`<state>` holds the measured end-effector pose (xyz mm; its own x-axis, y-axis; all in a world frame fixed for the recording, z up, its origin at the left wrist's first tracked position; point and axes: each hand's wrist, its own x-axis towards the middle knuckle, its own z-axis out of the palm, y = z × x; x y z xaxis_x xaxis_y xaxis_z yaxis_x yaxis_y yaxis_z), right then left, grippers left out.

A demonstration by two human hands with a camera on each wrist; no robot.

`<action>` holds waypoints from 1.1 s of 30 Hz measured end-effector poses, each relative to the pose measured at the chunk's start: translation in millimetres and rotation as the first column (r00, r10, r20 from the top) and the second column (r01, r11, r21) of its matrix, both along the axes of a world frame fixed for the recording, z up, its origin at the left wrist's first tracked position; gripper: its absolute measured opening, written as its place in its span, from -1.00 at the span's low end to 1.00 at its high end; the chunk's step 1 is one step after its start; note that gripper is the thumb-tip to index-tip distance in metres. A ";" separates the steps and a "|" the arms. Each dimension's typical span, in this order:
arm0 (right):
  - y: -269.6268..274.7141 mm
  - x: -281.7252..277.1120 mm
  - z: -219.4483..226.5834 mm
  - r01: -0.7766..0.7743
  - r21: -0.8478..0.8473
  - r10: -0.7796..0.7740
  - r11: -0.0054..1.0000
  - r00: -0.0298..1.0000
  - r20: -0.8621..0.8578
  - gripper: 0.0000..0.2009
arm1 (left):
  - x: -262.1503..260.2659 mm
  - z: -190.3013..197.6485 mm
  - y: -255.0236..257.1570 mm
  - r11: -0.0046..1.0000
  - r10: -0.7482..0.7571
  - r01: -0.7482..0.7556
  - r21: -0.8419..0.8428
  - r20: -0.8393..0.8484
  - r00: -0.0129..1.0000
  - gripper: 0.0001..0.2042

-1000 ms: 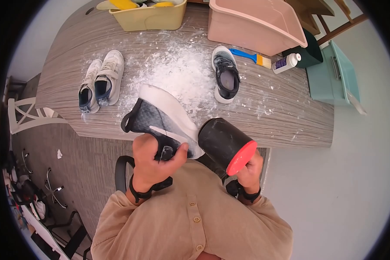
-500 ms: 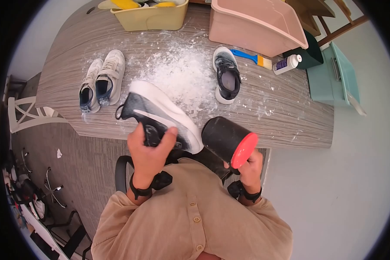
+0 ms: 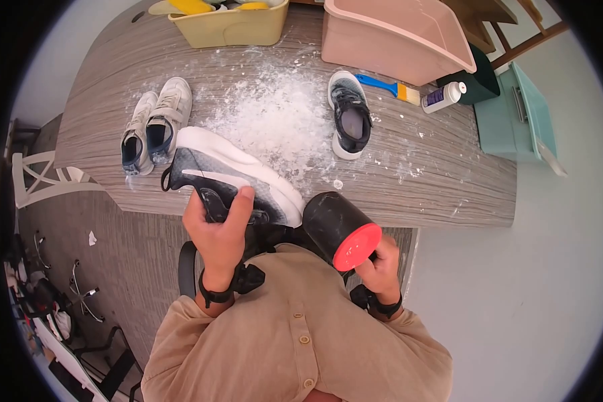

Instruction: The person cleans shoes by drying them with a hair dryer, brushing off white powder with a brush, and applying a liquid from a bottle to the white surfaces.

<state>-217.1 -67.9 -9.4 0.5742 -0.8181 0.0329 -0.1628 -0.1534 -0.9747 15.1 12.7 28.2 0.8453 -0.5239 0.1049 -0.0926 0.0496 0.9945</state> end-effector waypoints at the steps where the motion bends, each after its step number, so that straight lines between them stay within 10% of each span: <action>1: -0.9 0.3 0.3 -0.014 -0.033 0.014 0.999 1.000 0.000 -0.86 | 1.3 -0.7 2.4 1.000 -0.011 0.010 0.019 0.034 0.999 -0.83; 33: -13.1 34.5 31.5 0.075 -0.221 -0.070 0.972 0.997 0.029 -0.88 | -9.1 -10.1 1.6 0.930 -0.356 0.352 0.107 0.504 0.787 -0.75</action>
